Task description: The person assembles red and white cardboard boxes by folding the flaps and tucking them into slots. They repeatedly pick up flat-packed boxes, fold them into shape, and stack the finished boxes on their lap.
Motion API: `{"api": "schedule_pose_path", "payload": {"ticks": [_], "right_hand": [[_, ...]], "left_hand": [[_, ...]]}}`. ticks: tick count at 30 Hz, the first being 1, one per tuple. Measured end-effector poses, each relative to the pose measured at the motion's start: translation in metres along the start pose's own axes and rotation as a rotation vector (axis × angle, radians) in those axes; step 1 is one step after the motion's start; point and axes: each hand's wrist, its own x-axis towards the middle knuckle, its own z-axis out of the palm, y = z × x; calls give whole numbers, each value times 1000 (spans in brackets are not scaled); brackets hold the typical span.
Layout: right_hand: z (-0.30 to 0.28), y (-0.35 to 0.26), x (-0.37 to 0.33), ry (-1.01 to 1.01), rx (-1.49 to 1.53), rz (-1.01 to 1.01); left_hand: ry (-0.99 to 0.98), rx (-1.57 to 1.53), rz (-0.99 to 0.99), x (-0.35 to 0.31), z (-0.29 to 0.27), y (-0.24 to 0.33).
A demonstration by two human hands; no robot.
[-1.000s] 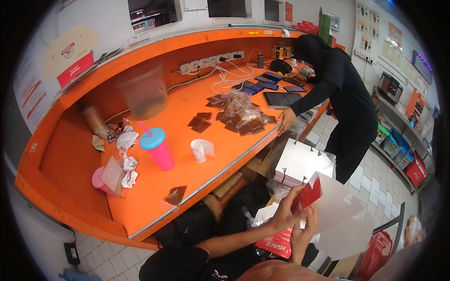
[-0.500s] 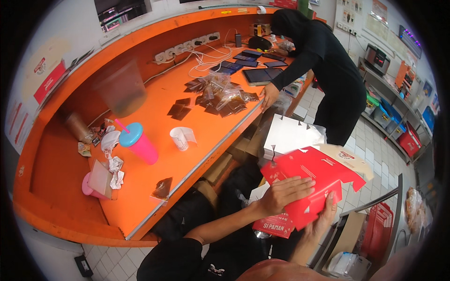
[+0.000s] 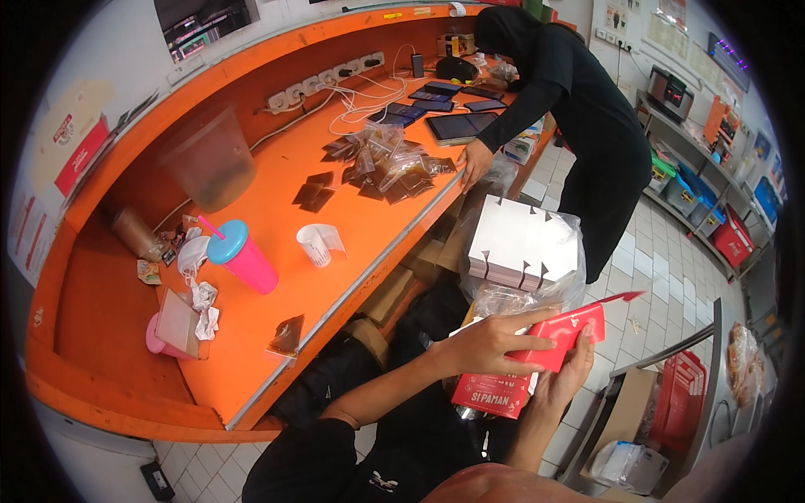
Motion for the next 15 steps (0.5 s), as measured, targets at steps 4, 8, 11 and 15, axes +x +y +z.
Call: {"api": "schedule_pose_path", "payload": {"ticks": [4,8,11,15], "right_hand": [[2,12,-9,4,27,0],[-2,5,-6,-81,17,75],[-8,-2,-4,-128,21,96],[-32,-15,14,-231,36,53]], "left_hand": [[176,157,-68,-7,22,-6],[155,121,-39,2,12,1],[78,171,60,5,6,0],[-38,268,166,8,0,-4]]}}
